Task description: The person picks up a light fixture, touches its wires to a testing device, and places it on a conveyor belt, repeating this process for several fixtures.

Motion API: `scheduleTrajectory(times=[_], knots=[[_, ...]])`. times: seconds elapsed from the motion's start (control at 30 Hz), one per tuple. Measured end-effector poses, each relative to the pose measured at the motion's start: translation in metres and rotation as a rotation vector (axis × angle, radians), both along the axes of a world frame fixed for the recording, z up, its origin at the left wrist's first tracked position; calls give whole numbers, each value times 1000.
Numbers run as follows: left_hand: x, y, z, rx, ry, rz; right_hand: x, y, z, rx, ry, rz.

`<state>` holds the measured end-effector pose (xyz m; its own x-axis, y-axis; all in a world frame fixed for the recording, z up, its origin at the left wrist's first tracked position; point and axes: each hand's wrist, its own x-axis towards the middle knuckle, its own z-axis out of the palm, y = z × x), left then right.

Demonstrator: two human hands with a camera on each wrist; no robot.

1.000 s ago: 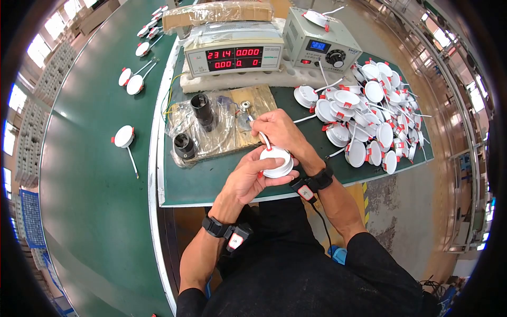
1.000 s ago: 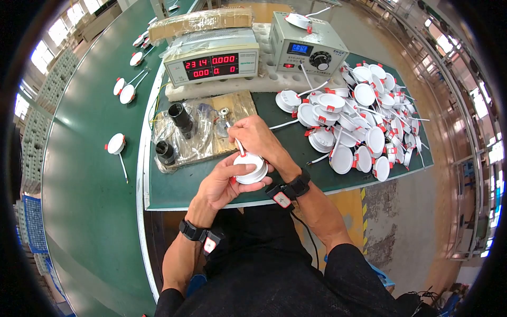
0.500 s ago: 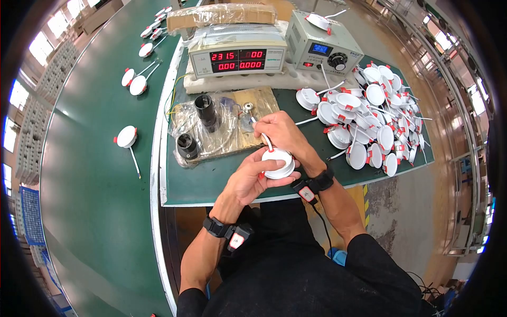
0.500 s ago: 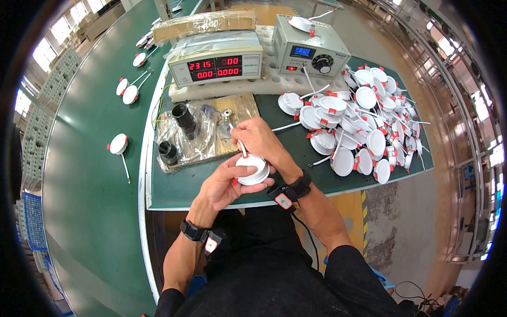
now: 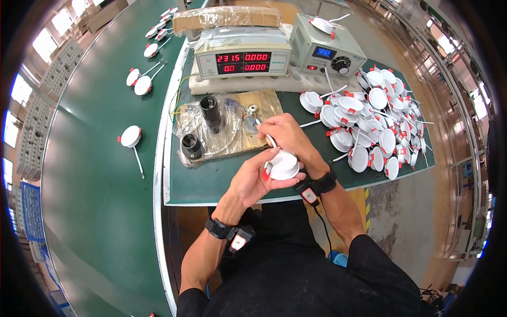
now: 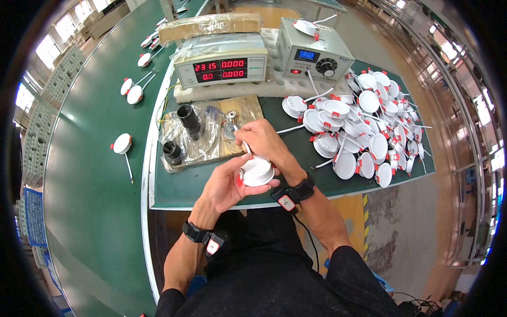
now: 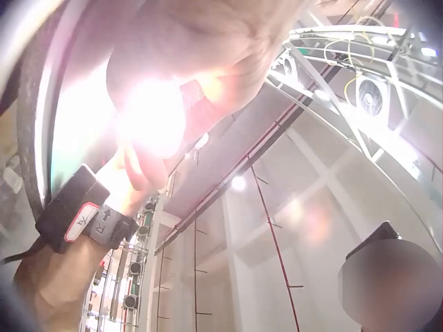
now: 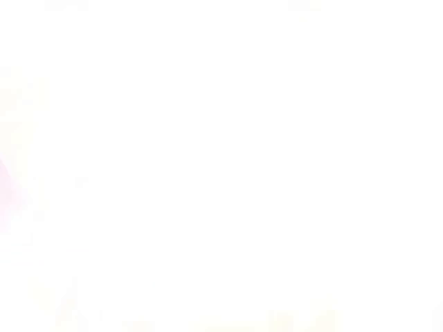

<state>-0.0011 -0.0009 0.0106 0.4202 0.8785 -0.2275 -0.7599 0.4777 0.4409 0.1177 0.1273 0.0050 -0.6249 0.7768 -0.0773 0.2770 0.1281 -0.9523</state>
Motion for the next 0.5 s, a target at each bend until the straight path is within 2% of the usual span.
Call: scheduleTrajectory(times=[0.5], knots=[[5,-2,10,-36,8,76,0,3,7,-111,-14,6]])
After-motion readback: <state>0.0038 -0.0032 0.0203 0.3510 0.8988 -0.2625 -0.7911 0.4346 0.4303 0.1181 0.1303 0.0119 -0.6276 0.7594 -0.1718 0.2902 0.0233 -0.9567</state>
